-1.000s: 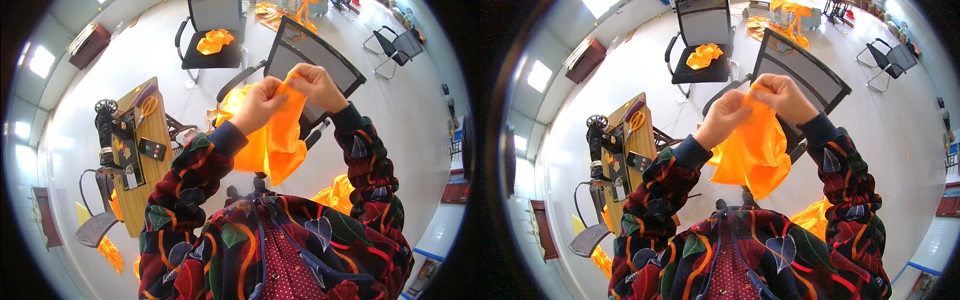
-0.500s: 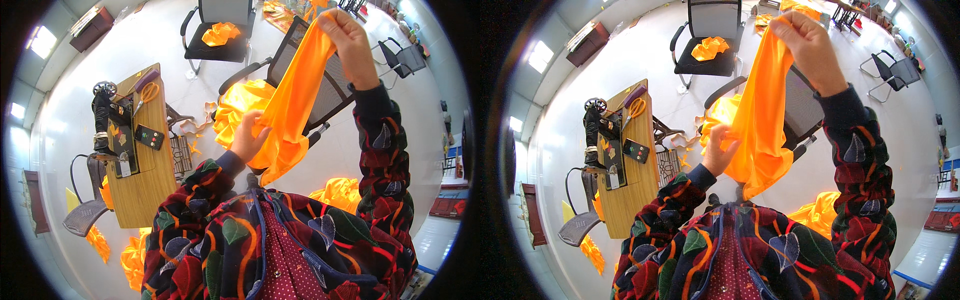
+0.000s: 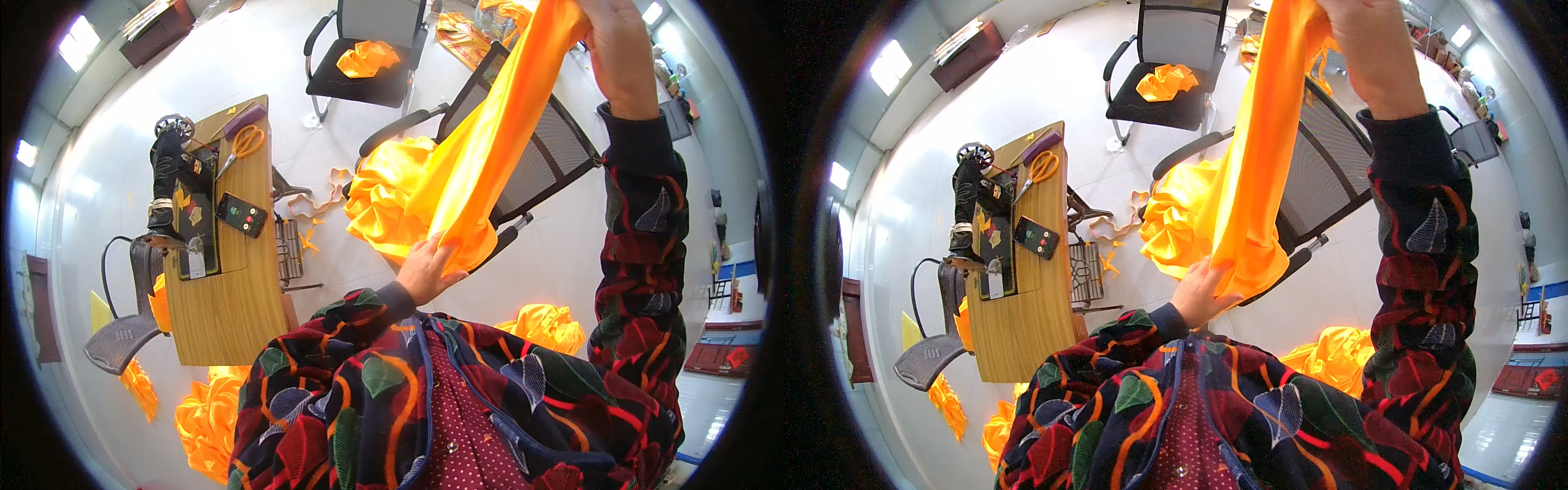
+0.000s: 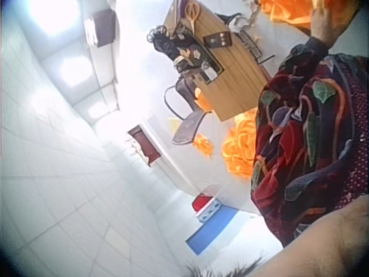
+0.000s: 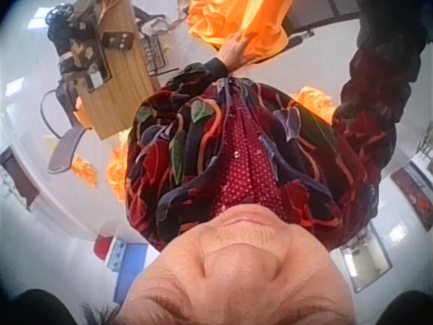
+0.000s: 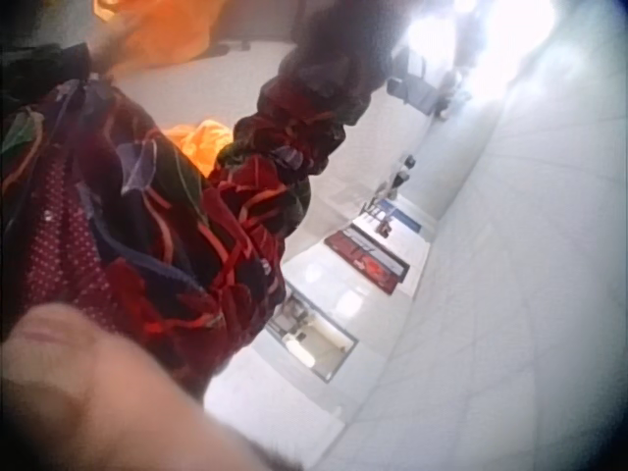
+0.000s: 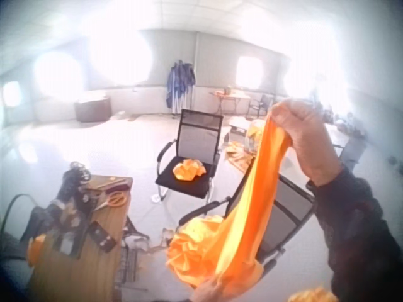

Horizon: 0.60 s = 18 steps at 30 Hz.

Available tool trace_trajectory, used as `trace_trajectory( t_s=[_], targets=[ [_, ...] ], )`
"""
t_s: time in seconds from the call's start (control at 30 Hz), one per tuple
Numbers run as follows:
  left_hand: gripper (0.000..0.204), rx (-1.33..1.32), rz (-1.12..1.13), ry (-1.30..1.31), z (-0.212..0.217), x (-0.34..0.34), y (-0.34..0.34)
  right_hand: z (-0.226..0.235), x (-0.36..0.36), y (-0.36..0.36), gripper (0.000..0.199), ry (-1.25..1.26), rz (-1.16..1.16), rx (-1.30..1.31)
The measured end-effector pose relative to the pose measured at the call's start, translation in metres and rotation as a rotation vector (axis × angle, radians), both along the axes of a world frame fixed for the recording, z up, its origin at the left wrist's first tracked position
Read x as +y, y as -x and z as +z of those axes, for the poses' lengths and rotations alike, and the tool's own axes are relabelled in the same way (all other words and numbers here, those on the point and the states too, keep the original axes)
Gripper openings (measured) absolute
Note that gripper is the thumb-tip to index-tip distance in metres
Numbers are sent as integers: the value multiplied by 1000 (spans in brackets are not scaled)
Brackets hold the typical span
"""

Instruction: The person folds multiple pieces of orange fabric by hand, smoothing and aligning edges, then places them on a nearby chair. A measuring tape is briefly handled and placed on the table.

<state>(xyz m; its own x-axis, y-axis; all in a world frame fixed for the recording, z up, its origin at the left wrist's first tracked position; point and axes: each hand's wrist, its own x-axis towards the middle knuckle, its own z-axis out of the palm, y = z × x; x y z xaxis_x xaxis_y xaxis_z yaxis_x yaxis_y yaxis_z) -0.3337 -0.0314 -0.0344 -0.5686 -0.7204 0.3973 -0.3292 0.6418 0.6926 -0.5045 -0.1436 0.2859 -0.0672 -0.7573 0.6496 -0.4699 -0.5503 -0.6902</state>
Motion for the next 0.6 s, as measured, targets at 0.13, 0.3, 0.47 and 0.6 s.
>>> trace_trajectory(
  t_s=[0.13, 0.3, 0.47, 0.6],
  targets=[
    [39, -43, 117, -218, -25, 1, 4, 11, 11, 0, 19, 83, -22, 15],
    [30, -65, 228, -312, -72, -10, -9, 18, 10, 15, 15, 278, 46, 51],
    [25, -68, 383, -351, -105, -24, -36, 22, 11, 51, 22, 337, 198, 36],
    [24, -44, 430, -320, -120, -37, -73, 48, -3, 99, 27, 179, -167, 68]
  ],
)
